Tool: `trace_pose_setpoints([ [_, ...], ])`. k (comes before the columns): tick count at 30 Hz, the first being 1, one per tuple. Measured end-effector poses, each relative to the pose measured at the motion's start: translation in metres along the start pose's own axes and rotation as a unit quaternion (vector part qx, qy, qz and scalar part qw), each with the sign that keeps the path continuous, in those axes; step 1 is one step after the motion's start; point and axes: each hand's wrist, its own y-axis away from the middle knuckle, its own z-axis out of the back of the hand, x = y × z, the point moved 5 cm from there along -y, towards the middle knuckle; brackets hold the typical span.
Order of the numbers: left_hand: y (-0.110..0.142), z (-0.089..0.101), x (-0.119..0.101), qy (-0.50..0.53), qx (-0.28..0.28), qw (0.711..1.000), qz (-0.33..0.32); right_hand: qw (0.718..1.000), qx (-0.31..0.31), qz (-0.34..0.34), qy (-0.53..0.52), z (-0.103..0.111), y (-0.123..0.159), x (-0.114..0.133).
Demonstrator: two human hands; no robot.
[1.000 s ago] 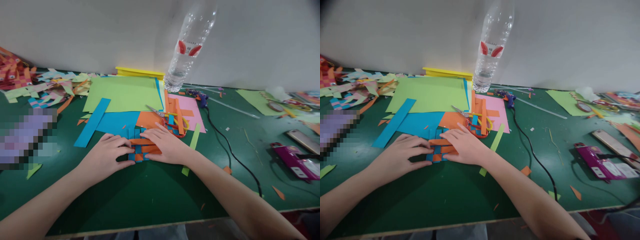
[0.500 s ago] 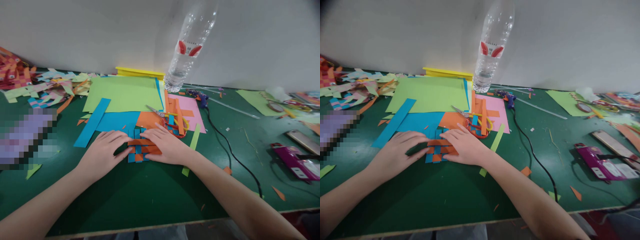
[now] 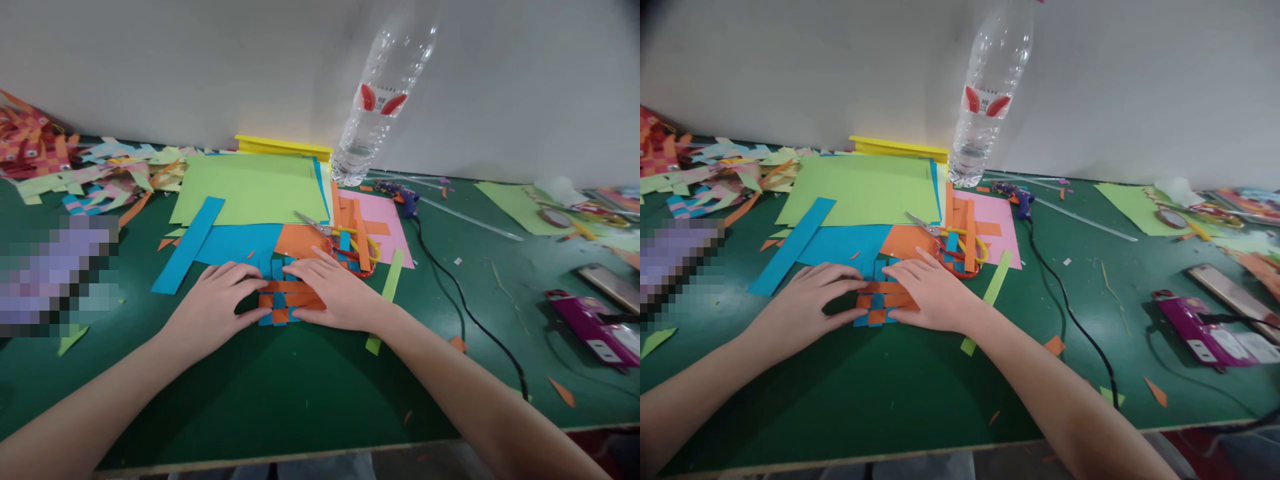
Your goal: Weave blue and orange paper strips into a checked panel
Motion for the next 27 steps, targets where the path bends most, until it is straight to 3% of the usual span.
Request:
trace_pose_setpoints([
  [11, -0.001, 0.000, -0.001, -0.001, -0.003, 1.000, 0.012, 0.997, -0.074, 0.008, 0.036, 0.017, 0.001, -0.004],
  [27, -0.001, 0.001, -0.003, -0.011, 0.005, 1.000, 0.017, 0.997, -0.024, -0.012, 0.077, 0.018, -0.001, -0.009],
])
